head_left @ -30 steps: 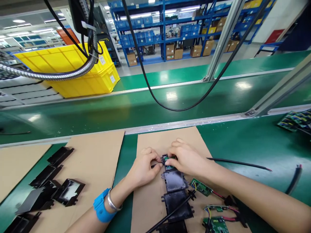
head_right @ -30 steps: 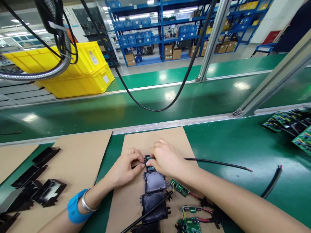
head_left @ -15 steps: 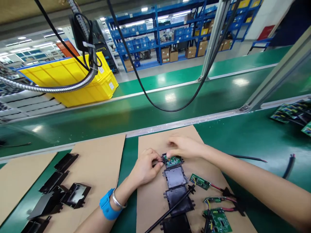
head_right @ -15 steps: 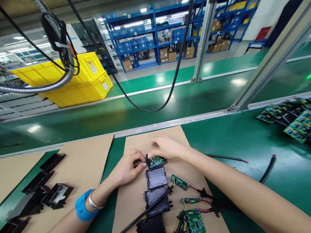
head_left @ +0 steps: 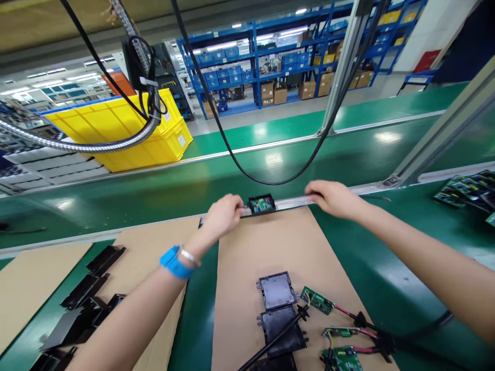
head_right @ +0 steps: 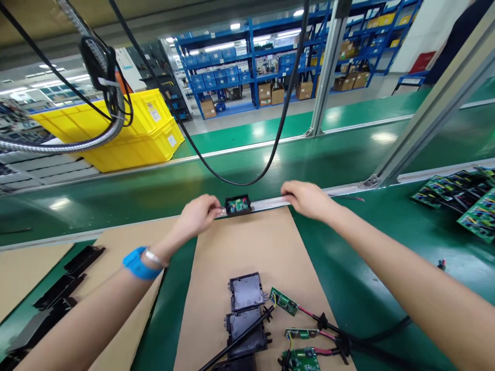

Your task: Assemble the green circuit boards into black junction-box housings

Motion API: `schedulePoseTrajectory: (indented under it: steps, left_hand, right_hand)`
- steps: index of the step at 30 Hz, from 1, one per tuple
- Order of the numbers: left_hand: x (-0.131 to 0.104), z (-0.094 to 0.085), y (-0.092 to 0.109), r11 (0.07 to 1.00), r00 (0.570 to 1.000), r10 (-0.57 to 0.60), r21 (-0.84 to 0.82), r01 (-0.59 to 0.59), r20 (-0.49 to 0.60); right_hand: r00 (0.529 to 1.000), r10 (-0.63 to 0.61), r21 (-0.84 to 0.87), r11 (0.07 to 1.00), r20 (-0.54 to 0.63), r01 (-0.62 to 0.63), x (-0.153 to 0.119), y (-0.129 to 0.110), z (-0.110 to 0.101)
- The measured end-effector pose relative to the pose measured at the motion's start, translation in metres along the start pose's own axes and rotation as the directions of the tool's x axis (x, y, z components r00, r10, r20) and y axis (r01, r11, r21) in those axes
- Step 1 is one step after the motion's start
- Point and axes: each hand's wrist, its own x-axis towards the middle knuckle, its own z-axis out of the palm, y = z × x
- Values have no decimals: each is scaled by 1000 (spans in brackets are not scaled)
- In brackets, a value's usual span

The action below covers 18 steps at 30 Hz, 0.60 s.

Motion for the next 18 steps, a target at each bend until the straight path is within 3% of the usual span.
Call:
schedulePoseTrajectory:
  steps: [3,6,10,12,14,15,18]
  left_hand:
    - [50,-6,-11,997,997,-37,59,41,-69]
    - [50,2,-24,996,996,-53,65,57,-71]
    - [-26,11,-35,999,999,-19,-30,20,31]
    - [-71,11,-26,993,996,26,-114,-16,91]
    - [-106,11,-6,978,988,79,-201,-51,135]
    - [-118,11,7,963,982,105,-264,-61,157]
    - [-134,13,53,867,970,149,-496,-36,192]
  right_hand:
    - [999,32,-34,999,-3,-32,55,11,-8]
    - [998,31,-28,999,49,-29,58,-1,-4]
    - [963,-101,119,990,252,73,-18,-46,0]
    - [845,-185,282,958,502,42,-65,-68,-2]
    - [786,-159,290,957,598,-27,-102,-85,-4]
    - [783,-152,292,956,603,-39,-114,-91,-5]
    - [845,-104,298,952,525,-68,-126,-107,-8]
